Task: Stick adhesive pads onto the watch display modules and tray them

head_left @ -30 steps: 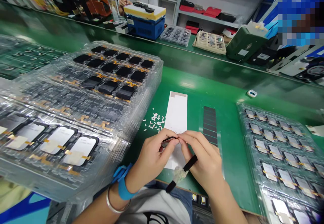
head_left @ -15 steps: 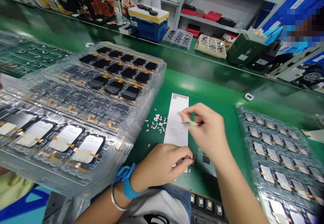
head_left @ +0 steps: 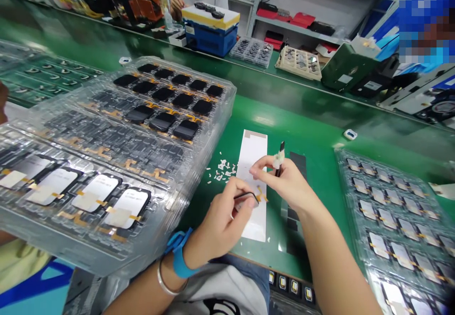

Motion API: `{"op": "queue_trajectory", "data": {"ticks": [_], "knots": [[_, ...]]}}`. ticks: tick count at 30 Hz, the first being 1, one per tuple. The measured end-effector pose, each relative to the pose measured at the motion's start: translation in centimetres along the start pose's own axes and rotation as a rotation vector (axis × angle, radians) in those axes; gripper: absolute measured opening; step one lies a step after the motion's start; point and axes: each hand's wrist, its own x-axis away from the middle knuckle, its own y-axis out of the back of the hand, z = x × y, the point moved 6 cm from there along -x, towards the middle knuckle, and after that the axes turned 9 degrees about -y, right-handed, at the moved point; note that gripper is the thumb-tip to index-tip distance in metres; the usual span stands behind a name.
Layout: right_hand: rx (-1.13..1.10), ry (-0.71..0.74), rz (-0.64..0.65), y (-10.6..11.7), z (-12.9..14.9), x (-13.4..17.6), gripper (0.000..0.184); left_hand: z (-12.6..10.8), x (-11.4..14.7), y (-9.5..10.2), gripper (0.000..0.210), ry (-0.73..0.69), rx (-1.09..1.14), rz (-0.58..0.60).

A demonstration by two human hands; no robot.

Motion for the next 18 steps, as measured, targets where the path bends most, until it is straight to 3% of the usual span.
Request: {"op": "queue_trajectory", "data": {"ticks": [3, 6, 18], "knots": [[-0.041, -0.082, 0.166, -0.9, -0.3, 0.4, 0.031, 0.5, 0.0, 0.8, 0.005, 0.008, 0.076, -0.154], [-0.088, -0.085, 0.245, -1.5, -0.1, 0.7, 0.034, 0.8, -0.1, 1.0, 0.005, 0.024, 0.071, -0.187], [-0.154, -0.088, 0.305, -2.1, -0.6, 0.8, 0.032, 1.5, 0.2, 1.1, 0.01, 0.099, 0.036, -0.198]]}}
